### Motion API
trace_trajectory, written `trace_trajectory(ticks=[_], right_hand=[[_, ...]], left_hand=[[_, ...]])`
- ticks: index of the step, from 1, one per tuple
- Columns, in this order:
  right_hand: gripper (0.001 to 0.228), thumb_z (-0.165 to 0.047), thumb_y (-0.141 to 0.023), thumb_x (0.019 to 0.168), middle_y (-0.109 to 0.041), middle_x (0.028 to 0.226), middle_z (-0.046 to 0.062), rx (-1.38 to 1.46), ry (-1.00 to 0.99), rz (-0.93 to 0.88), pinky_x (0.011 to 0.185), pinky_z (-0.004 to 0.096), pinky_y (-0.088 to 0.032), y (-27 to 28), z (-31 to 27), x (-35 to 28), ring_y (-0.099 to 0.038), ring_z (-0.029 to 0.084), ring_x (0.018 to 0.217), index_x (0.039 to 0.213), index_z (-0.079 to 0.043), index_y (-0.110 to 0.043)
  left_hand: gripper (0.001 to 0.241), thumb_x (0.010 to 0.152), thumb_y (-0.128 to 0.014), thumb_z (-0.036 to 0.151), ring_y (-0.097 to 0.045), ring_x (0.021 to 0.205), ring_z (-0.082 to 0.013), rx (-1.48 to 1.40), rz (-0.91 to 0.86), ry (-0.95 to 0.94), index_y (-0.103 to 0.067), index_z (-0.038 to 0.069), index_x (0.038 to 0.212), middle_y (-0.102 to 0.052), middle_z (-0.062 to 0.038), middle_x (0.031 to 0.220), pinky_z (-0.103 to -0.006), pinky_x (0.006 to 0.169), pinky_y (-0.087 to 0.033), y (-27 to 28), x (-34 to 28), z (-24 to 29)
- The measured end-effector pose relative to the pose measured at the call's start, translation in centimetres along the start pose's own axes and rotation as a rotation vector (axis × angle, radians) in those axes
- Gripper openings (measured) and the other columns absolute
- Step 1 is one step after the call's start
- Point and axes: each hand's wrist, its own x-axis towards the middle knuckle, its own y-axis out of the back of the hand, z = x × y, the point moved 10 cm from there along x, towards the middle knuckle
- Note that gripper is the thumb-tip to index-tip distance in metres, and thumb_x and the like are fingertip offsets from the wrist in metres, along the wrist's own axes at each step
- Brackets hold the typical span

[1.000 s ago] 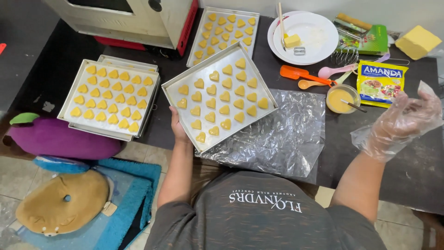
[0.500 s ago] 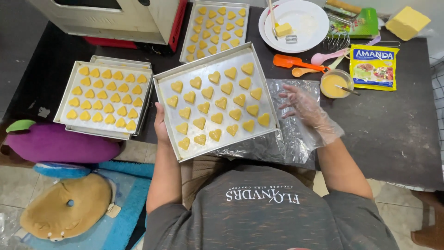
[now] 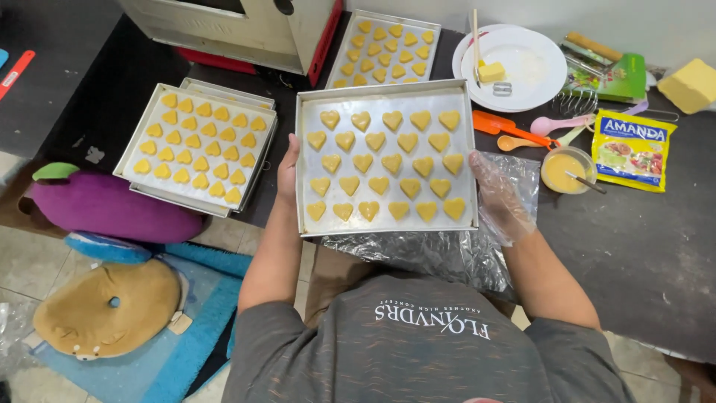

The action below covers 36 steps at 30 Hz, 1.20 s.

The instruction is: Brushing egg wash onto heart-shaped cookies on a baking sheet before baking.

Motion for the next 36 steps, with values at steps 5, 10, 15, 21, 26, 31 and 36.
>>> trace_trajectory(ticks=[5, 10, 15, 21, 26, 31, 36], right_hand=[[0.044, -0.042, -0.058, 0.101, -0.075, 0.11, 0.012, 0.181, 0.093, 0.068, 0.103, 0.036, -0.057, 2.6, 1.5, 5.3, -0.073, 0.019, 0.095, 0.126, -0.008, -0.067], [0.036, -0.039, -0.058, 0.105, -0.075, 0.101, 0.011, 0.207, 0.159, 0.114, 0.096, 0.034, -0.061, 4.0, 0.6, 7.7, -0.073, 0.016, 0.088, 0.116, -0.006, -0.065], [0.051, -0.04, -0.057, 0.096, -0.071, 0.13, 0.014, 0.407, 0.227, 0.107, 0.098, 0.044, -0.063, 7.7, 3.9, 13.9, -0.072, 0.027, 0.115, 0.134, -0.005, -0.063], [0.077, -0.044, -0.064, 0.09, -0.052, 0.154, 0.017, 0.567, 0.306, -0.197, 0.117, 0.056, -0.048, 5.7, 1.2, 15.4, -0.054, 0.037, 0.142, 0.152, -0.005, -0.043], [0.07, -0.052, -0.065, 0.089, -0.065, 0.139, 0.014, 0.406, 0.268, 0.078, 0.109, 0.051, -0.058, 6.8, 1.2, 18.2, -0.067, 0.032, 0.128, 0.142, -0.007, -0.054], [0.05, -0.059, -0.054, 0.1, -0.072, 0.119, 0.008, 0.115, 0.145, 0.356, 0.106, 0.045, -0.056, 8.1, 2.5, 22.7, -0.072, 0.024, 0.115, 0.133, -0.021, -0.06], [0.062, -0.061, -0.05, 0.108, -0.056, 0.147, 0.015, 0.153, 0.248, 0.199, 0.121, 0.05, -0.038, 9.7, 7.5, 31.6, -0.054, 0.03, 0.138, 0.149, -0.015, -0.044]], left_hand=[[0.081, 0.09, -0.041, 0.067, -0.054, 0.134, -0.0446, 0.05, -0.025, 0.057, -0.049, 0.011, 0.15, -0.053, -0.025, 0.148, -0.0614, 0.114, -0.044, -0.6, 4.2, 0.9], [0.088, 0.088, -0.038, 0.07, -0.051, 0.137, -0.0462, 0.1, -0.054, 0.139, -0.045, 0.011, 0.153, -0.05, -0.026, 0.152, -0.0625, 0.114, -0.043, -1.1, 9.0, 1.3], [0.097, 0.085, -0.034, 0.074, -0.047, 0.141, -0.0482, 0.155, -0.082, 0.247, -0.039, 0.01, 0.157, -0.046, -0.028, 0.156, -0.0639, 0.114, -0.041, -0.9, 12.8, 1.6], [0.089, 0.086, -0.034, 0.076, -0.068, 0.118, -0.0418, 0.278, 0.081, 0.145, -0.055, 0.012, 0.144, -0.069, -0.022, 0.129, -0.0544, 0.094, -0.056, 4.1, 15.5, 3.6], [0.096, 0.089, -0.043, 0.072, -0.057, 0.133, -0.0362, 0.303, 0.199, -0.11, -0.025, 0.016, 0.164, -0.051, -0.021, 0.15, -0.0449, 0.097, -0.058, 8.6, 13.6, 6.0], [0.079, 0.106, -0.047, 0.065, -0.02, 0.155, -0.0433, 0.402, 0.234, -0.308, -0.024, 0.018, 0.165, -0.027, -0.021, 0.168, -0.0595, 0.119, -0.041, 11.7, 10.2, 5.9], [0.06, 0.114, -0.043, 0.046, -0.023, 0.155, -0.0383, 0.709, 0.369, -0.358, -0.031, 0.013, 0.162, -0.034, -0.019, 0.165, -0.0549, 0.121, -0.036, 12.8, 9.1, 5.7]])
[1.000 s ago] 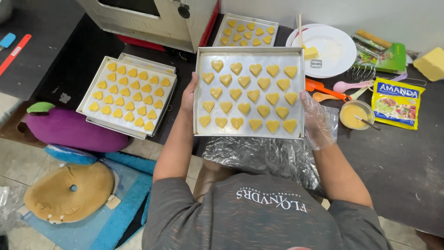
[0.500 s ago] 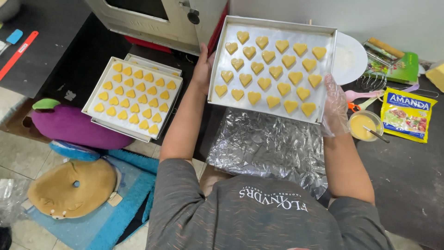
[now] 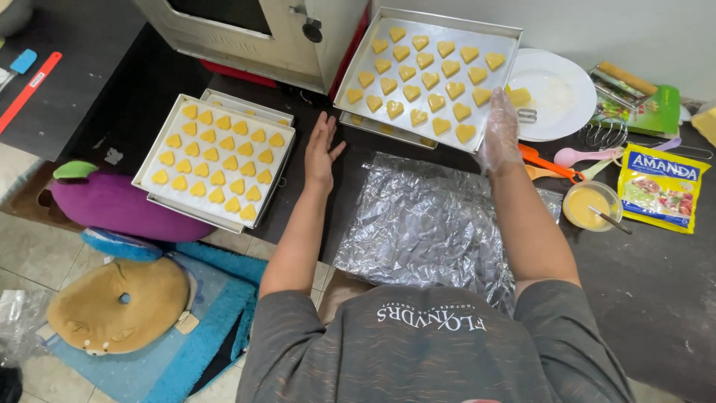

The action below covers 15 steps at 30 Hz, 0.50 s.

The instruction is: Brushing egg wash onto heart-shaped cookies on a baking sheet before baking.

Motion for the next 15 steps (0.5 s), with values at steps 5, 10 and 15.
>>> trace_trajectory(ticks=[5, 10, 15], right_hand=[[0.07, -0.064, -0.049, 0.105, -0.048, 0.155, 0.016, -0.105, -0.015, 0.019, 0.125, 0.046, -0.033, -6.6, -5.7, -5.9, -0.045, 0.03, 0.145, 0.155, -0.016, -0.04], [0.07, -0.061, -0.055, 0.104, -0.047, 0.153, 0.022, -0.046, -0.05, 0.099, 0.125, 0.046, -0.035, -3.9, 1.8, 0.8, -0.045, 0.034, 0.144, 0.154, -0.014, -0.043], [0.078, -0.073, -0.034, 0.106, -0.032, 0.166, 0.008, -0.403, -0.084, 0.02, 0.131, 0.042, -0.017, -4.4, 3.5, 2.2, -0.025, 0.028, 0.154, 0.161, -0.017, -0.033]], left_hand=[[0.054, 0.113, -0.048, 0.043, -0.025, 0.155, -0.0331, 0.148, 0.024, -0.008, -0.039, 0.016, 0.16, -0.035, -0.013, 0.166, -0.0523, 0.124, -0.031, 0.8, 2.5, -2.4], [0.055, 0.113, -0.048, 0.045, -0.024, 0.156, -0.0328, 0.206, 0.051, 0.003, -0.039, 0.018, 0.16, -0.033, -0.011, 0.167, -0.0523, 0.127, -0.025, 1.6, 5.0, -4.7], [0.062, 0.113, -0.048, 0.048, -0.021, 0.157, -0.0324, 0.213, 0.094, 0.006, -0.034, 0.014, 0.162, -0.026, -0.013, 0.169, -0.0474, 0.13, -0.019, 2.2, 5.8, -4.9]])
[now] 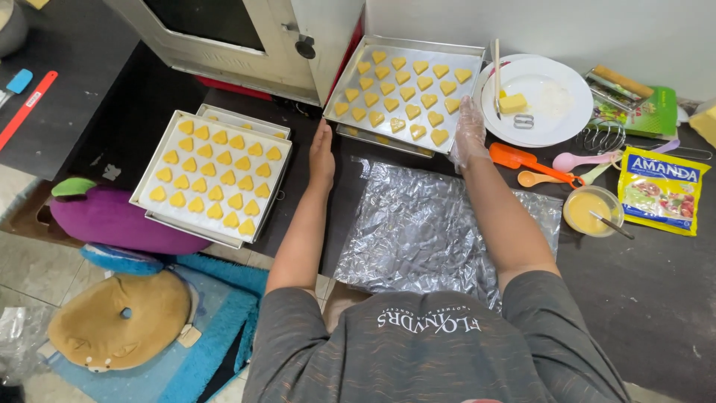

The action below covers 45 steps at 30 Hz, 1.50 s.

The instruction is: Brushing egg wash onto heart-shaped cookies on a baking sheet before baking.

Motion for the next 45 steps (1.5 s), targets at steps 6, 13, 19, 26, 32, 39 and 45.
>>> trace_trajectory(ticks=[6, 13, 19, 26, 32, 39, 45], right_hand=[[0.078, -0.073, -0.029, 0.106, -0.03, 0.167, 0.004, -0.073, 0.001, -0.003, 0.131, 0.041, -0.014, -0.2, 2.0, 2.9, -0.022, 0.025, 0.155, 0.161, -0.018, -0.032], [0.079, -0.082, -0.028, 0.102, -0.035, 0.166, -0.002, -0.134, -0.076, 0.035, 0.13, 0.042, -0.018, 0.1, 3.0, 3.4, -0.028, 0.024, 0.154, 0.161, -0.029, -0.033], [0.077, -0.089, -0.025, 0.097, -0.037, 0.164, -0.008, -0.257, -0.144, 0.059, 0.128, 0.046, -0.016, 0.1, 4.5, 4.4, -0.033, 0.02, 0.152, 0.159, -0.044, -0.03], [0.067, -0.064, -0.041, 0.11, -0.06, 0.135, 0.024, -0.37, 0.188, 0.02, 0.113, 0.052, -0.041, 1.5, 1.3, 4.5, -0.051, 0.04, 0.134, 0.137, -0.005, -0.055], [0.074, -0.068, -0.05, 0.106, -0.064, 0.126, 0.03, -0.441, 0.201, -0.004, 0.105, 0.059, -0.045, 1.0, 0.5, 5.5, -0.056, 0.046, 0.127, 0.128, 0.002, -0.061], [0.079, -0.07, -0.048, 0.104, -0.064, 0.126, 0.033, -0.53, 0.14, -0.04, 0.105, 0.061, -0.044, 1.8, -1.3, 3.2, -0.055, 0.049, 0.127, 0.126, 0.005, -0.063], [0.083, -0.075, -0.043, 0.103, -0.06, 0.136, 0.028, -0.538, 0.115, -0.09, 0.11, 0.057, -0.041, 1.3, 0.4, 3.7, -0.052, 0.044, 0.133, 0.134, 0.0, -0.058]], left_hand=[[0.062, 0.113, -0.047, 0.049, -0.021, 0.157, -0.0314, 0.007, 0.005, 0.008, -0.035, 0.013, 0.162, -0.026, -0.013, 0.169, -0.0454, 0.13, -0.017, -0.3, 0.4, 0.0], [0.063, 0.113, -0.048, 0.048, -0.019, 0.157, -0.0321, -0.036, 0.004, -0.007, -0.033, 0.013, 0.163, -0.025, -0.014, 0.17, -0.0446, 0.131, -0.015, -0.7, 0.3, -0.1], [0.062, 0.113, -0.047, 0.048, -0.019, 0.157, -0.0318, -0.018, 0.002, 0.011, -0.034, 0.013, 0.162, -0.025, -0.015, 0.169, -0.0447, 0.131, -0.014, -0.8, 0.7, -0.7], [0.063, 0.112, -0.049, 0.05, -0.016, 0.158, -0.0326, -0.04, 0.008, 0.036, -0.035, 0.015, 0.162, -0.024, -0.015, 0.17, -0.0455, 0.131, -0.012, -1.1, 0.6, -0.3], [0.064, 0.111, -0.05, 0.051, -0.016, 0.158, -0.0324, -0.034, 0.011, 0.046, -0.035, 0.015, 0.162, -0.024, -0.016, 0.17, -0.0461, 0.131, -0.012, -1.0, 0.6, -0.2], [0.062, 0.111, -0.049, 0.05, -0.02, 0.157, -0.0317, -0.026, 0.018, 0.046, -0.038, 0.013, 0.16, -0.028, -0.015, 0.168, -0.0448, 0.131, -0.014, -0.8, 1.1, -0.8], [0.06, 0.111, -0.051, 0.045, -0.019, 0.157, -0.0308, -0.05, 0.015, 0.05, -0.037, 0.013, 0.16, -0.026, -0.014, 0.169, -0.045, 0.131, -0.013, -0.6, 0.6, -0.6]])
